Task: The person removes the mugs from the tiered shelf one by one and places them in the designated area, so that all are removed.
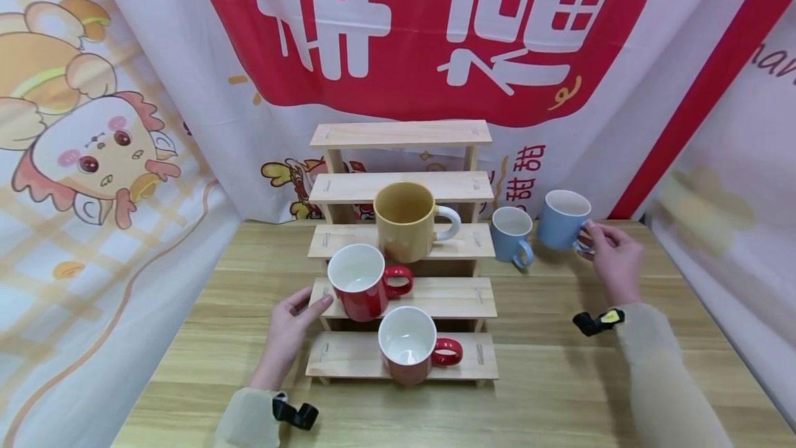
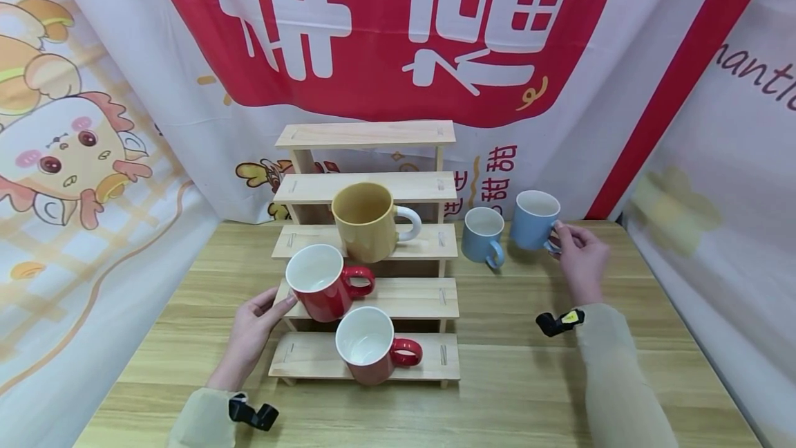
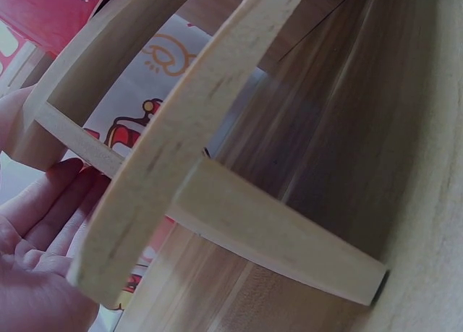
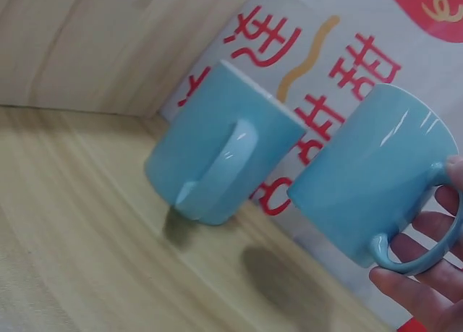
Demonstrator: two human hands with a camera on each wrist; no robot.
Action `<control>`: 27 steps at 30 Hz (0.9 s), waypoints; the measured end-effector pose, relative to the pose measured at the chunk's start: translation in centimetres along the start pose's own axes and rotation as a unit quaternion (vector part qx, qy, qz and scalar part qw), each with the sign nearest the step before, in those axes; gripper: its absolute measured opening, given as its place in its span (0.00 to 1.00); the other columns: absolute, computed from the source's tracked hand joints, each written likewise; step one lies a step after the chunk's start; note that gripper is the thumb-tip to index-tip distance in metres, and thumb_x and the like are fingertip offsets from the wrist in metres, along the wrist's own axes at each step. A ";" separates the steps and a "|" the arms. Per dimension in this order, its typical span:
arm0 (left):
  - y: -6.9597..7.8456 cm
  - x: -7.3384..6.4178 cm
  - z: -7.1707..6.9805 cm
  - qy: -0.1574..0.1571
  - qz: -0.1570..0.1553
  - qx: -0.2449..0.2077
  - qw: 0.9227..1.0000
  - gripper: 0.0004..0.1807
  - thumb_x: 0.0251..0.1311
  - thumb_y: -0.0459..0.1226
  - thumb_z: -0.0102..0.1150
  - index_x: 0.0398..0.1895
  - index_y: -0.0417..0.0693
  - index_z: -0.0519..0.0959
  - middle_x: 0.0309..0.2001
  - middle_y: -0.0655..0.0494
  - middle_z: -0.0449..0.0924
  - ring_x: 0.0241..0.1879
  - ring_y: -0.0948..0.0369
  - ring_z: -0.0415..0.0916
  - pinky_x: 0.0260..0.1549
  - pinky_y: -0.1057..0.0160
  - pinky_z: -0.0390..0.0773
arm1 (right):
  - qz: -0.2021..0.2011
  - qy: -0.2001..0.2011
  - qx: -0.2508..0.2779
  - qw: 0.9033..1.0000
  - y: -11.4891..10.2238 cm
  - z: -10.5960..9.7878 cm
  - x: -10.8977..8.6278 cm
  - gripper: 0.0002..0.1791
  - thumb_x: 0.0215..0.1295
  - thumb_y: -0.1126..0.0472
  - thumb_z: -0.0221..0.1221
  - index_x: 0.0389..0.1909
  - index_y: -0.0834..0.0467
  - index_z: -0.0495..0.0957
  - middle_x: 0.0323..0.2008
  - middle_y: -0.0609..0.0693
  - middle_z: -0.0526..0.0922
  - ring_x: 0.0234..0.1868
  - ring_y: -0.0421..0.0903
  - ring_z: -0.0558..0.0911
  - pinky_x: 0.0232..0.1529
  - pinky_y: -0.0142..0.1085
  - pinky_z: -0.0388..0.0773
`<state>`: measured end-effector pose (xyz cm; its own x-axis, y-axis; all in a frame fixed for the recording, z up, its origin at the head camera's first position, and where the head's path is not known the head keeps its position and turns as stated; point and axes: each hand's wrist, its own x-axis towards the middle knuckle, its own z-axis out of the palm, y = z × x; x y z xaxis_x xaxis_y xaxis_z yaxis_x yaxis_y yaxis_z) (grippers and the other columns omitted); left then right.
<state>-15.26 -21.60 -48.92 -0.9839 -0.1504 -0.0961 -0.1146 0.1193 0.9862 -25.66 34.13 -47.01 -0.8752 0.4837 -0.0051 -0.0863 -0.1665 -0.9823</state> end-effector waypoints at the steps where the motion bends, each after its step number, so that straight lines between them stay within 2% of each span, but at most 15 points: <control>1: 0.0 0.0 0.0 0.000 0.000 0.000 1.000 0.33 0.61 0.47 0.73 0.65 0.41 0.76 0.62 0.44 0.78 0.59 0.55 0.76 0.53 0.69 0.77 | 0.002 0.000 -0.008 1.000 0.2 0.1 0.1 0.22 0.69 0.59 0.66 0.55 0.71 0.79 0.36 0.44 0.89 0.35 0.38 0.88 0.38 0.37 0.84; 8: 0.1 -0.1 0.0 -0.001 0.000 -0.002 1.000 0.33 0.61 0.47 0.73 0.65 0.42 0.76 0.62 0.44 0.78 0.59 0.55 0.76 0.53 0.69 0.77 | -0.003 0.010 -0.048 0.999 1.9 0.7 0.3 0.16 0.70 0.59 0.66 0.50 0.67 0.83 0.35 0.43 0.89 0.32 0.36 0.87 0.35 0.34 0.84; 13: 0.1 -0.1 0.0 0.001 0.001 -0.001 1.000 0.33 0.61 0.47 0.73 0.65 0.41 0.76 0.62 0.44 0.78 0.58 0.56 0.77 0.53 0.69 0.77 | 0.001 0.027 -0.047 0.999 3.0 1.1 0.6 0.12 0.69 0.59 0.67 0.45 0.64 0.85 0.36 0.47 0.89 0.31 0.36 0.87 0.33 0.33 0.84; 18: 0.0 -0.1 0.0 0.005 0.001 0.000 1.000 0.32 0.61 0.46 0.73 0.65 0.41 0.77 0.61 0.44 0.79 0.56 0.59 0.78 0.53 0.69 0.78 | 0.017 0.042 -0.071 0.996 3.8 1.3 0.8 0.13 0.68 0.56 0.67 0.45 0.61 0.85 0.45 0.56 0.88 0.38 0.40 0.88 0.36 0.33 0.84; 22: -0.1 -0.1 0.0 0.008 0.006 -0.004 1.000 0.31 0.61 0.45 0.73 0.64 0.40 0.77 0.60 0.44 0.80 0.54 0.61 0.79 0.53 0.68 0.78 | 0.039 0.051 -0.092 0.994 4.1 1.4 0.9 0.17 0.68 0.52 0.67 0.49 0.60 0.85 0.52 0.58 0.85 0.45 0.45 0.88 0.39 0.33 0.84; 27: -0.1 -0.1 0.0 0.009 0.016 -0.008 1.000 0.30 0.62 0.44 0.73 0.64 0.39 0.78 0.59 0.44 0.81 0.53 0.63 0.80 0.52 0.68 0.79 | 0.046 0.050 -0.115 0.991 4.1 1.4 0.7 0.22 0.67 0.48 0.67 0.54 0.59 0.84 0.58 0.60 0.82 0.53 0.49 0.85 0.42 0.33 0.84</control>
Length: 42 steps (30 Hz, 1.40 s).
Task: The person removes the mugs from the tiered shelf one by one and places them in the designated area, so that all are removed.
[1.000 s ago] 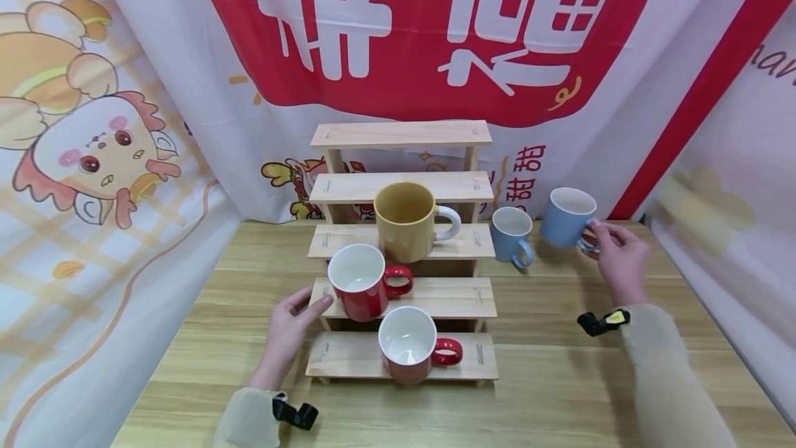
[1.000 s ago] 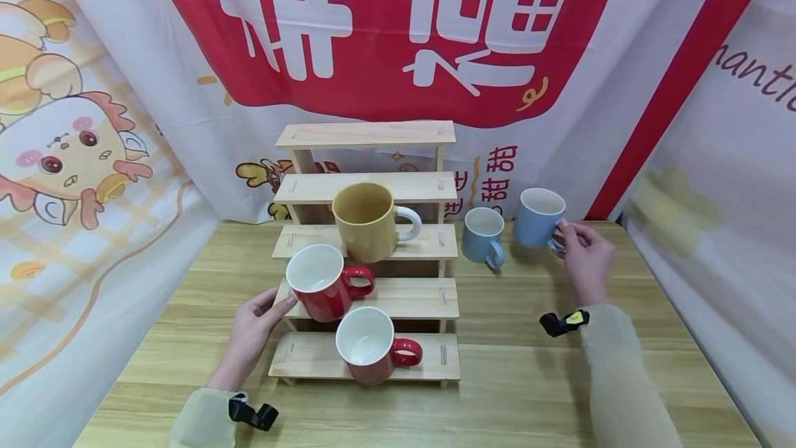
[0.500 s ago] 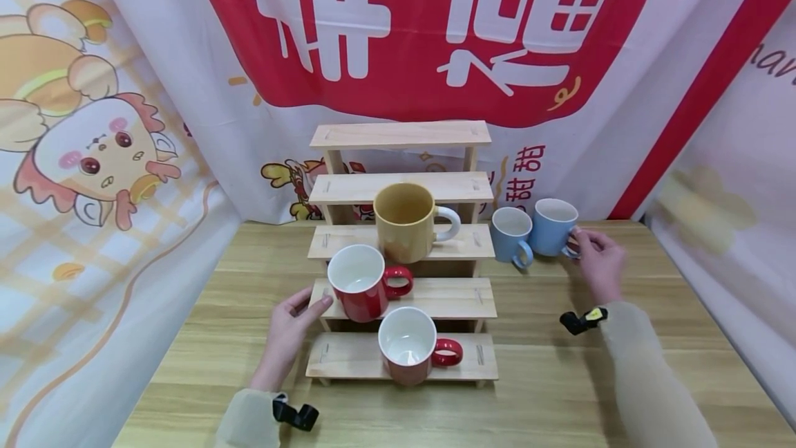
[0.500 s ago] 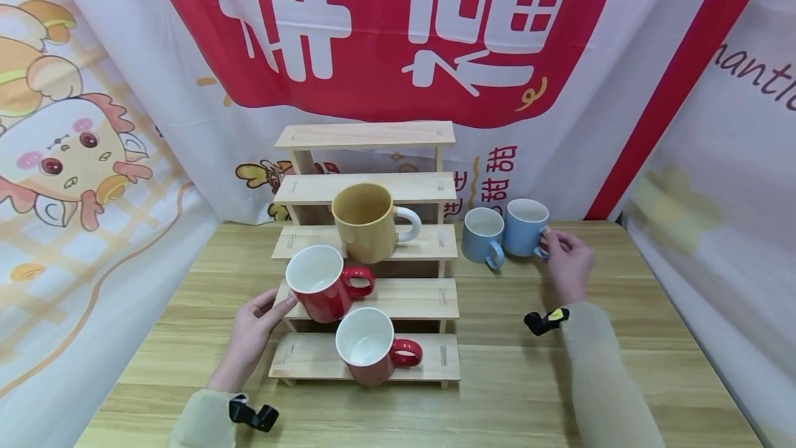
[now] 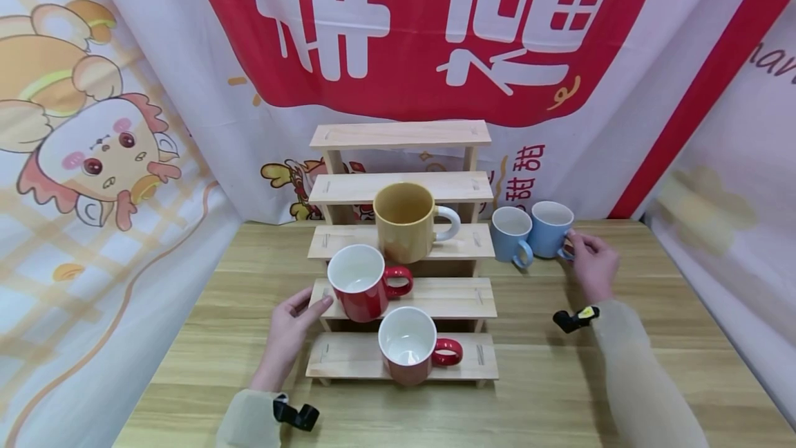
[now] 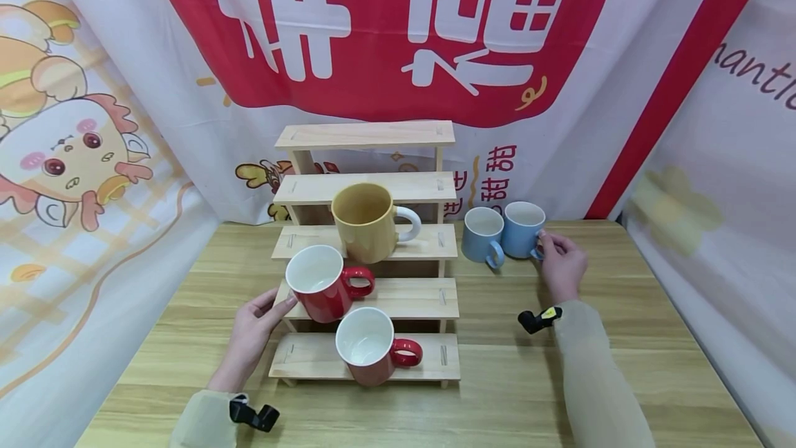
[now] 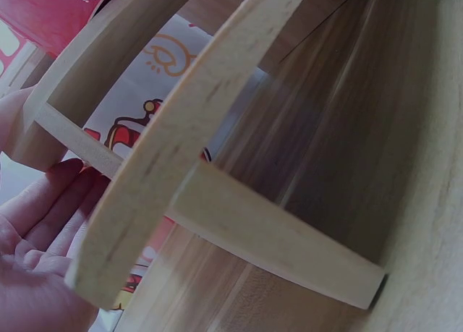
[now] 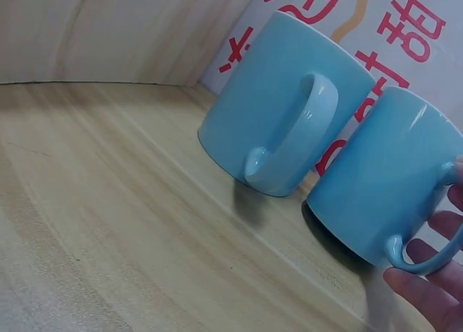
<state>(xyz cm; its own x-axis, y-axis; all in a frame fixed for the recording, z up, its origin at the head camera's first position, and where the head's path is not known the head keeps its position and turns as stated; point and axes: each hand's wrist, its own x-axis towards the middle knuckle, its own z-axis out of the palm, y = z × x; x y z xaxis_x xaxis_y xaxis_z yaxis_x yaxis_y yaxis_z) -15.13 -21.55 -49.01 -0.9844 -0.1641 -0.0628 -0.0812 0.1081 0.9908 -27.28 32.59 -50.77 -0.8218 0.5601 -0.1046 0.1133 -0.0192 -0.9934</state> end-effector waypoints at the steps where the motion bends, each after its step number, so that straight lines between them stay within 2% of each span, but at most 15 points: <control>1: 0.0 0.0 0.0 0.001 0.001 -0.001 1.000 0.30 0.62 0.44 0.73 0.64 0.39 0.78 0.59 0.43 0.81 0.53 0.63 0.80 0.52 0.68 0.79 | 0.001 -0.002 0.000 1.000 0.0 0.0 -0.1 0.22 0.67 0.48 0.67 0.54 0.59 0.84 0.58 0.60 0.82 0.54 0.49 0.85 0.43 0.33 0.83; 4: 0.0 0.0 0.0 0.001 -0.002 -0.001 1.000 0.30 0.62 0.44 0.73 0.64 0.39 0.77 0.59 0.43 0.80 0.53 0.63 0.80 0.52 0.68 0.79 | 0.003 -0.005 -0.004 1.000 0.2 0.0 -0.5 0.20 0.67 0.49 0.68 0.53 0.57 0.85 0.56 0.58 0.83 0.54 0.49 0.84 0.45 0.33 0.83; 9: 0.1 -0.1 -0.1 0.001 -0.013 0.007 1.000 0.32 0.61 0.47 0.73 0.65 0.41 0.77 0.61 0.43 0.79 0.54 0.62 0.79 0.52 0.69 0.78 | 0.009 -0.005 0.030 1.000 0.8 0.0 -1.0 0.15 0.66 0.52 0.69 0.47 0.57 0.86 0.49 0.56 0.86 0.48 0.46 0.85 0.44 0.32 0.83; 12: 0.1 -0.1 -0.1 0.000 -0.016 0.009 1.000 0.33 0.61 0.48 0.73 0.65 0.42 0.77 0.61 0.43 0.79 0.54 0.62 0.78 0.52 0.69 0.78 | 0.014 -0.005 0.039 0.999 1.1 -0.1 -1.2 0.16 0.66 0.52 0.70 0.47 0.58 0.85 0.49 0.56 0.86 0.47 0.45 0.85 0.43 0.33 0.84; 17: 0.1 -0.1 -0.1 0.003 -0.018 0.008 1.000 0.32 0.61 0.47 0.73 0.65 0.42 0.77 0.61 0.44 0.79 0.55 0.60 0.78 0.52 0.69 0.78 | 0.033 -0.022 0.036 0.999 0.7 -0.5 -1.5 0.22 0.66 0.49 0.69 0.54 0.58 0.83 0.53 0.56 0.84 0.51 0.46 0.83 0.44 0.32 0.83; 22: 0.1 -0.2 0.0 0.001 -0.020 0.011 1.000 0.33 0.60 0.49 0.73 0.65 0.43 0.77 0.62 0.45 0.79 0.57 0.58 0.77 0.53 0.69 0.78 | 0.045 -0.026 0.027 0.998 -0.1 -1.0 -1.7 0.19 0.66 0.48 0.69 0.50 0.55 0.83 0.45 0.50 0.85 0.44 0.43 0.84 0.39 0.30 0.84; 26: 0.2 -0.2 0.0 -0.003 -0.022 0.010 1.000 0.33 0.60 0.49 0.73 0.65 0.43 0.77 0.62 0.45 0.78 0.58 0.57 0.76 0.53 0.69 0.77 | 0.022 -0.011 -0.005 1.000 -1.1 -1.4 -1.5 0.16 0.66 0.47 0.68 0.49 0.51 0.84 0.38 0.42 0.84 0.42 0.38 0.82 0.39 0.24 0.81; 28: 0.3 -0.2 0.0 -0.004 -0.022 0.010 1.000 0.33 0.61 0.49 0.73 0.65 0.43 0.77 0.62 0.45 0.78 0.58 0.57 0.76 0.53 0.70 0.77 | 0.008 -0.009 -0.007 1.000 -2.0 -1.5 -1.5 0.18 0.67 0.48 0.67 0.52 0.54 0.83 0.39 0.41 0.84 0.46 0.39 0.82 0.41 0.23 0.80; 33: 0.5 -0.2 0.0 -0.004 -0.023 0.015 1.000 0.33 0.61 0.49 0.72 0.65 0.42 0.77 0.62 0.45 0.78 0.58 0.57 0.76 0.53 0.70 0.77 | -0.037 -0.015 0.046 0.998 -5.0 -1.4 -2.5 0.24 0.66 0.51 0.69 0.56 0.63 0.81 0.39 0.44 0.85 0.47 0.40 0.84 0.41 0.23 0.80; 37: 0.5 -0.2 0.0 -0.004 -0.021 0.016 1.000 0.33 0.61 0.50 0.72 0.65 0.42 0.77 0.61 0.45 0.79 0.57 0.59 0.77 0.53 0.70 0.77 | -0.079 -0.032 0.060 0.995 -7.3 -0.8 -3.7 0.24 0.64 0.51 0.71 0.54 0.63 0.83 0.40 0.46 0.86 0.45 0.40 0.85 0.41 0.23 0.81; 42: 0.4 -0.1 0.1 -0.003 -0.020 0.017 1.000 0.33 0.61 0.49 0.72 0.65 0.42 0.77 0.61 0.45 0.79 0.56 0.60 0.77 0.53 0.70 0.77 | -0.135 -0.061 -0.029 0.989 -10.1 0.4 -5.9 0.29 0.64 0.42 0.67 0.58 0.58 0.83 0.46 0.47 0.85 0.48 0.42 0.83 0.46 0.24 0.80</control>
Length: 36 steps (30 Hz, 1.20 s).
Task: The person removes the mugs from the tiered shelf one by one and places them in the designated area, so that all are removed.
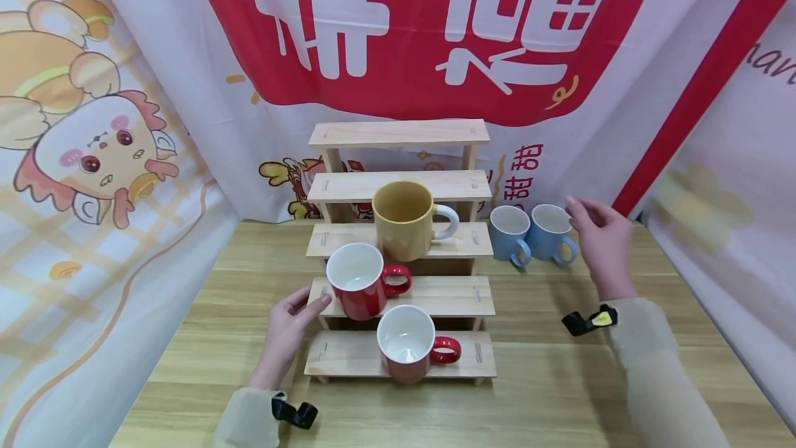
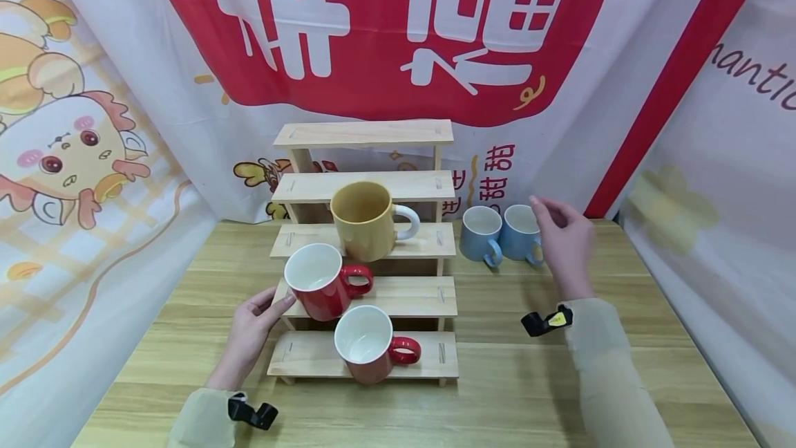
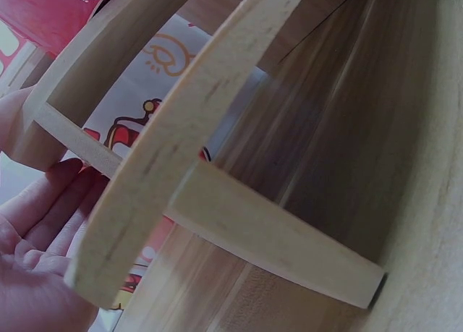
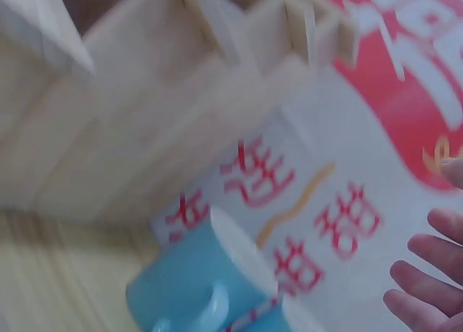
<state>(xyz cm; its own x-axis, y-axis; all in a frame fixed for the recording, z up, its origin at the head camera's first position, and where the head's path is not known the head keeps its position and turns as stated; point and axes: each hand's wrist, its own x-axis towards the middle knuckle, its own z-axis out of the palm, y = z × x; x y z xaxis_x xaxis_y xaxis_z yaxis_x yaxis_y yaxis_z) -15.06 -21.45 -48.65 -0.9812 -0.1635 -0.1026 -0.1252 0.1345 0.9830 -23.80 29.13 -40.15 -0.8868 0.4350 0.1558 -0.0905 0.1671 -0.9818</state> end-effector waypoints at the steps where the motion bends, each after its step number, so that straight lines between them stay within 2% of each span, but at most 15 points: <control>1: 0.0 0.0 0.0 0.001 0.001 0.000 1.000 0.33 0.61 0.49 0.72 0.65 0.42 0.77 0.61 0.45 0.79 0.56 0.60 0.77 0.53 0.70 0.77 | -0.009 -0.009 -0.018 1.000 -0.6 0.3 -0.4 0.29 0.65 0.41 0.66 0.58 0.57 0.83 0.48 0.48 0.85 0.49 0.43 0.83 0.47 0.25 0.80; 2: -0.1 0.0 0.0 0.001 0.001 0.001 1.000 0.33 0.61 0.49 0.72 0.65 0.42 0.77 0.61 0.45 0.79 0.56 0.60 0.77 0.53 0.70 0.77 | -0.019 -0.018 -0.044 0.999 -1.2 0.7 -0.8 0.30 0.65 0.39 0.65 0.59 0.55 0.83 0.50 0.48 0.84 0.50 0.43 0.82 0.48 0.25 0.79; 5: -0.2 0.1 0.0 0.003 0.003 0.001 1.000 0.33 0.61 0.49 0.72 0.65 0.42 0.77 0.61 0.45 0.79 0.56 0.60 0.78 0.53 0.69 0.78 | -0.038 -0.044 -0.069 0.996 -2.8 1.7 -1.9 0.31 0.66 0.36 0.63 0.60 0.53 0.82 0.52 0.49 0.83 0.50 0.44 0.82 0.50 0.27 0.79; 12: -0.2 0.2 0.0 0.003 0.005 -0.002 1.000 0.33 0.61 0.48 0.72 0.65 0.41 0.77 0.61 0.44 0.79 0.56 0.60 0.78 0.53 0.69 0.78 | -0.085 -0.100 -0.060 0.990 -5.1 4.3 -4.3 0.29 0.66 0.37 0.64 0.57 0.54 0.84 0.50 0.49 0.86 0.48 0.42 0.83 0.51 0.31 0.78; 21: 0.0 0.1 0.0 0.001 0.002 -0.004 1.000 0.32 0.62 0.49 0.72 0.65 0.41 0.77 0.60 0.45 0.79 0.55 0.62 0.78 0.52 0.69 0.78 | -0.123 -0.183 -0.055 0.974 -7.3 7.0 -7.0 0.26 0.68 0.40 0.65 0.55 0.54 0.85 0.49 0.48 0.87 0.50 0.44 0.82 0.49 0.34 0.78; 25: 0.0 0.0 0.0 0.002 0.001 -0.006 1.000 0.32 0.62 0.48 0.72 0.64 0.41 0.78 0.60 0.45 0.80 0.54 0.62 0.78 0.53 0.69 0.78 | -0.119 -0.219 -0.051 0.967 -7.5 8.4 -7.3 0.26 0.68 0.41 0.65 0.55 0.56 0.84 0.49 0.49 0.87 0.50 0.44 0.82 0.51 0.36 0.78; 28: 0.0 -0.1 0.0 0.004 0.001 -0.004 1.000 0.31 0.62 0.48 0.72 0.64 0.42 0.78 0.60 0.45 0.80 0.54 0.62 0.78 0.52 0.69 0.78 | -0.105 -0.248 -0.051 0.962 -7.6 9.4 -7.5 0.26 0.67 0.40 0.65 0.56 0.54 0.84 0.49 0.48 0.87 0.51 0.44 0.82 0.52 0.37 0.80; 36: 0.0 -0.1 0.0 0.004 -0.001 -0.002 1.000 0.31 0.62 0.48 0.72 0.64 0.42 0.78 0.60 0.45 0.79 0.55 0.61 0.78 0.53 0.69 0.78 | -0.062 -0.296 -0.005 0.953 -7.8 11.7 -7.4 0.26 0.68 0.43 0.66 0.57 0.57 0.83 0.51 0.52 0.85 0.52 0.50 0.83 0.46 0.40 0.85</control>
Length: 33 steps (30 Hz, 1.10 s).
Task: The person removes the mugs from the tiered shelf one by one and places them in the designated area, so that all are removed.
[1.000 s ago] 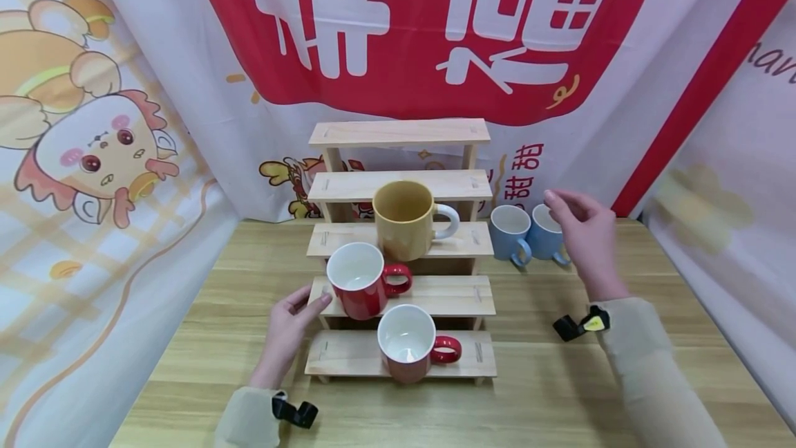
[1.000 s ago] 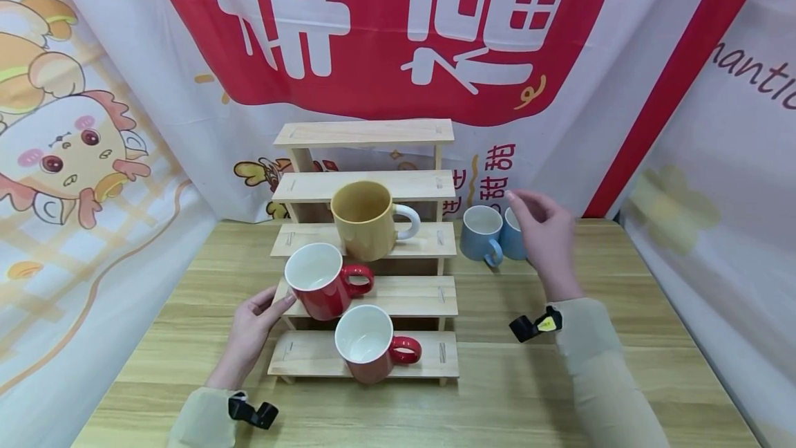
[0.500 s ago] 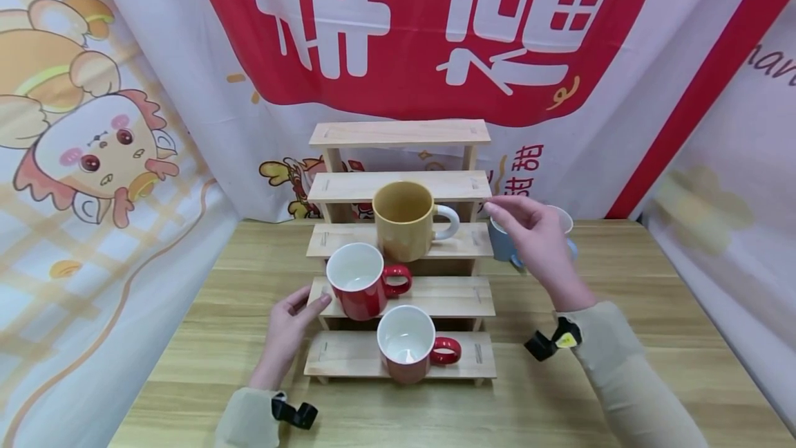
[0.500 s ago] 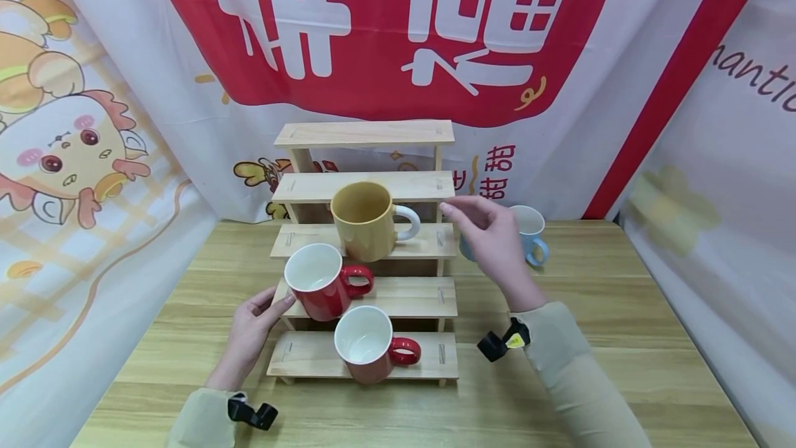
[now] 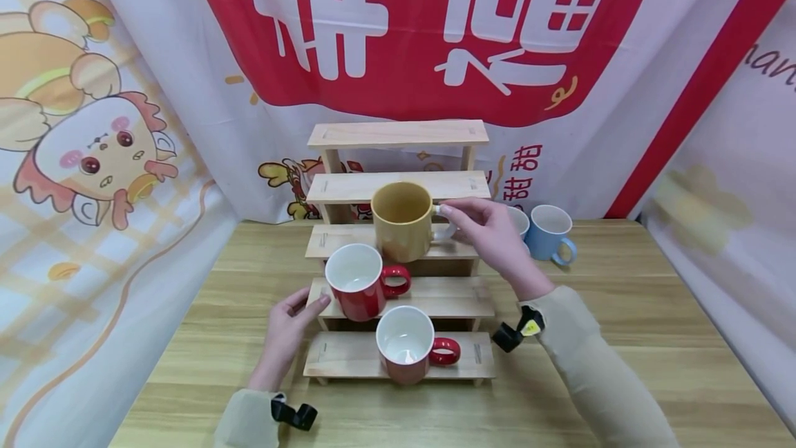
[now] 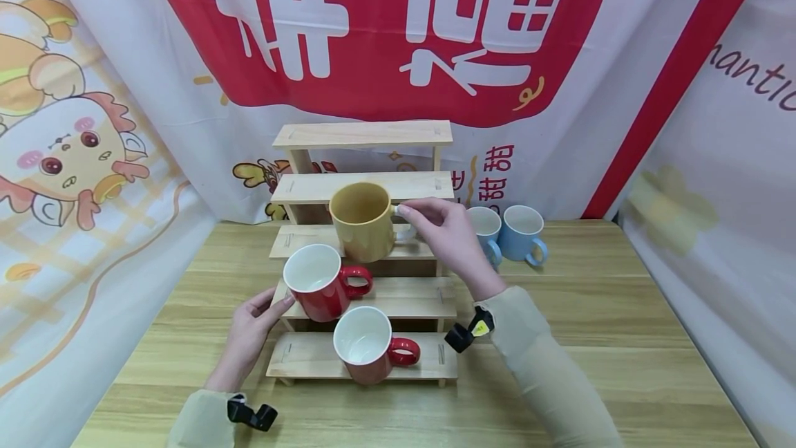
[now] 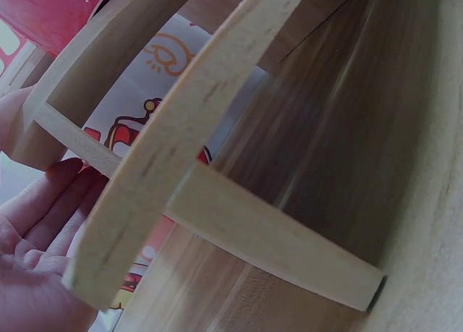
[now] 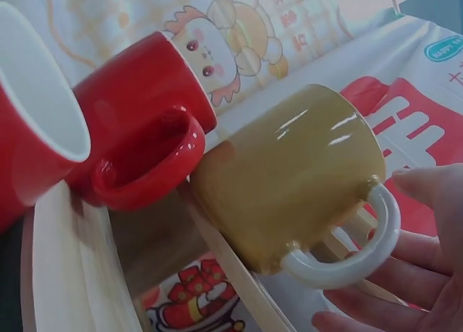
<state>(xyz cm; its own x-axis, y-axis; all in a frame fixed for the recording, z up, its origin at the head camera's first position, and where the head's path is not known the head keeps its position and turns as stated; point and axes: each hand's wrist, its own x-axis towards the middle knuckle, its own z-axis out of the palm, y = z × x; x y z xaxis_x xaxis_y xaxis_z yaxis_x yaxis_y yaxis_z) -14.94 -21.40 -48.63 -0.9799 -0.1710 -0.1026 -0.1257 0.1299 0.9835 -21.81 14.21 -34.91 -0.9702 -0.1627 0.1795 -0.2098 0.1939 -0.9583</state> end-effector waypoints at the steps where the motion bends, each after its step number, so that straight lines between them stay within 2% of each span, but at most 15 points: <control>1: 0.0 0.0 0.0 0.000 0.000 0.000 1.000 0.32 0.61 0.48 0.72 0.64 0.42 0.78 0.60 0.45 0.79 0.55 0.61 0.78 0.53 0.69 0.78 | 0.001 0.000 0.002 1.000 -0.1 0.2 0.1 0.25 0.69 0.44 0.65 0.57 0.56 0.83 0.51 0.51 0.86 0.52 0.49 0.84 0.46 0.40 0.85; 13: -0.1 0.2 0.1 0.004 0.007 -0.005 1.000 0.31 0.62 0.47 0.72 0.64 0.40 0.78 0.59 0.44 0.80 0.53 0.63 0.79 0.52 0.69 0.78 | 0.017 -0.020 0.040 0.999 -0.4 0.9 0.6 0.19 0.74 0.51 0.61 0.54 0.62 0.84 0.46 0.59 0.86 0.48 0.54 0.84 0.42 0.45 0.87; 26: -0.2 0.2 0.0 0.001 -0.002 -0.008 1.000 0.32 0.61 0.48 0.73 0.64 0.42 0.78 0.60 0.44 0.80 0.53 0.63 0.79 0.52 0.69 0.78 | 0.041 -0.012 0.078 0.996 0.8 0.7 0.4 0.20 0.73 0.49 0.62 0.51 0.62 0.83 0.47 0.59 0.84 0.49 0.54 0.84 0.44 0.44 0.86; 33: -0.2 0.2 0.0 -0.003 0.001 -0.007 1.000 0.31 0.62 0.48 0.72 0.64 0.42 0.78 0.61 0.45 0.79 0.54 0.64 0.79 0.52 0.69 0.78 | 0.031 -0.011 0.082 0.996 1.1 0.6 0.2 0.22 0.72 0.47 0.62 0.51 0.63 0.83 0.49 0.62 0.84 0.50 0.55 0.84 0.44 0.44 0.86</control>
<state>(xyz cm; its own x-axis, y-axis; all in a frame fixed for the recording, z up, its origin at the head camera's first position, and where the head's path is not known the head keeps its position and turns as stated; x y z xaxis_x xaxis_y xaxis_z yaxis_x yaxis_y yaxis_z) -15.11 -21.44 -48.83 -0.9809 -0.1657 -0.1023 -0.1223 0.1156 0.9857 -22.19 13.84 -36.05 -0.9775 -0.1762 0.1160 -0.1255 0.0439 -0.9911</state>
